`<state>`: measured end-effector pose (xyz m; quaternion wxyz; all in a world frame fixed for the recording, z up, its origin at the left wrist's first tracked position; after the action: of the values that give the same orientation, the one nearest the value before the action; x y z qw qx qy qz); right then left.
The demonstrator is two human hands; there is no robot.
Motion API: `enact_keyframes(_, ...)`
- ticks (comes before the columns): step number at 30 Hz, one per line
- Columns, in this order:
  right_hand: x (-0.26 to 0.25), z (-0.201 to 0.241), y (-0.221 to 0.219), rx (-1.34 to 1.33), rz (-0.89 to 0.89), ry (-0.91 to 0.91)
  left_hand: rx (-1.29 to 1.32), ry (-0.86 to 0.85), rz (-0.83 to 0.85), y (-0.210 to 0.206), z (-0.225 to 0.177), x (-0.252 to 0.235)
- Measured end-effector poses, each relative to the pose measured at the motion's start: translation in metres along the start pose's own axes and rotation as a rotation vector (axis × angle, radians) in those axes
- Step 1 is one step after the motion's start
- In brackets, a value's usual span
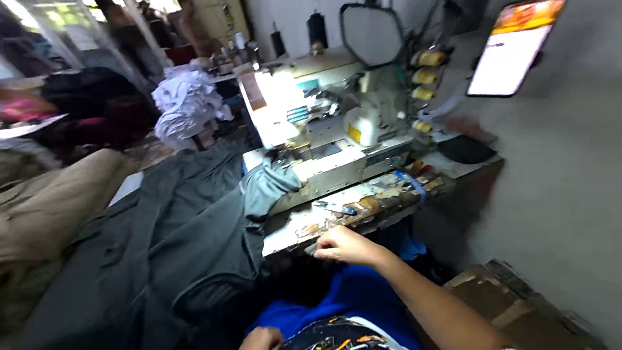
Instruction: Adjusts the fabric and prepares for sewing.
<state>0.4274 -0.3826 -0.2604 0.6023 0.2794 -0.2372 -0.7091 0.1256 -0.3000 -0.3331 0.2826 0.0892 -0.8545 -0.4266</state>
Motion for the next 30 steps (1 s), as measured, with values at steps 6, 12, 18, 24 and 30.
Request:
enact_keyframes(6, 0.050, -0.035, -0.033, -0.031, 0.092, -0.216, 0.468, -0.326, 0.045, -0.023, -0.035, -0.049)
enact_keyframes(12, 0.114, -0.041, -0.013, 0.096, 0.573, -0.419, 0.203, -0.281, -0.155, -0.010, -0.068, -0.085)
enact_keyframes(18, 0.192, -0.071, -0.030, -0.189, 0.549, -0.454, 0.243, -0.004, -0.013, -0.008, -0.020, -0.023)
enact_keyframes(24, 0.172, -0.103, -0.042, 0.476, -0.076, -0.120, 0.045, -0.031, -0.039, 0.001, 0.000, 0.040)
enact_keyframes(30, 0.149, -0.076, -0.050, 0.229, 0.396, -0.365, -0.113, 0.069, -0.321, 0.012, 0.024, 0.024)
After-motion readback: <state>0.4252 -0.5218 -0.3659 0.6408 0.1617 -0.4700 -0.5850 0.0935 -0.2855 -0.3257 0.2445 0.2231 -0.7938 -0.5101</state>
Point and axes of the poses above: each hand's wrist, its own x-axis away from the middle knuckle, its own y-axis out of the back of the hand, z = x × y, the point moved 1 cm from there along -x, towards the middle knuckle, and after that the axes turned 11 degrees about -z, right-handed, at the moved point
